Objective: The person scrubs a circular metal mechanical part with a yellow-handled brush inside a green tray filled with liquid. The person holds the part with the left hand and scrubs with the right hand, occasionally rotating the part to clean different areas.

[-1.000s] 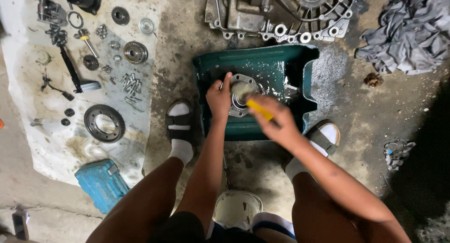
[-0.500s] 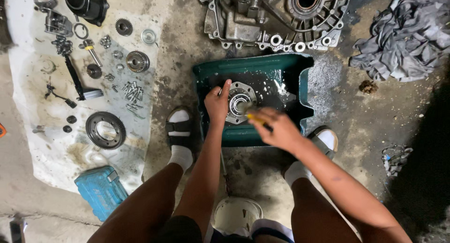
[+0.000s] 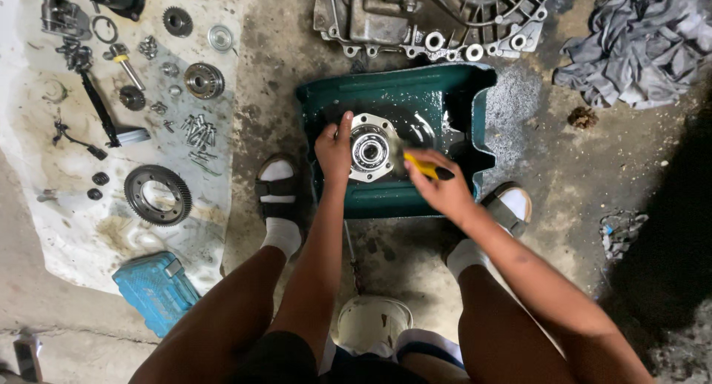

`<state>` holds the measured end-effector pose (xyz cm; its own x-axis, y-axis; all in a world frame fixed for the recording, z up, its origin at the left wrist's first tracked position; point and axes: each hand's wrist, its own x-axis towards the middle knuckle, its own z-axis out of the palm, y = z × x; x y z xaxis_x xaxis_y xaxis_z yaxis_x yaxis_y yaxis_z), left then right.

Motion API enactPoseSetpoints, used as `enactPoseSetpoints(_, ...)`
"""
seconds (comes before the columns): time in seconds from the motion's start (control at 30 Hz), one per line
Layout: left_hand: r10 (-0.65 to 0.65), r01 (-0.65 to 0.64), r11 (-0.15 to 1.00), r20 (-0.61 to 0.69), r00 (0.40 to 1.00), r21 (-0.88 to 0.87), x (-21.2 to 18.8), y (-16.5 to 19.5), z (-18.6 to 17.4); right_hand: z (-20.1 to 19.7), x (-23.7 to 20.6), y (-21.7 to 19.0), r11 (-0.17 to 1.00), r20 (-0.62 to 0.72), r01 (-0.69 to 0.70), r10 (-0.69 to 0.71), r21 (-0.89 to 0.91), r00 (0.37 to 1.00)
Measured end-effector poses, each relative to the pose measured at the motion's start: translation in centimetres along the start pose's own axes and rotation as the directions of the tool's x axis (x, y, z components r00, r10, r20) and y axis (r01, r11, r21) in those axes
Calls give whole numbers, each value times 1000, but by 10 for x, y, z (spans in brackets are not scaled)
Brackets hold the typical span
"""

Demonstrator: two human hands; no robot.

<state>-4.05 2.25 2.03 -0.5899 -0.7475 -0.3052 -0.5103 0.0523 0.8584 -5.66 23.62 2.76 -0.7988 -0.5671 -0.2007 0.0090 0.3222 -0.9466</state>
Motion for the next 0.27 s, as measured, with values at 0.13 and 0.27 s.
enactPoseSetpoints(0.13, 33, -35, 999, -94, 995, -16, -3, 2, 5, 18, -23, 4, 996, 53, 55, -58, 68, 997)
enactPoseSetpoints(0.27, 21, -23, 999, -48, 999, -36, -8, 1, 8, -2, 11, 24, 965, 27, -162, 160, 208, 987)
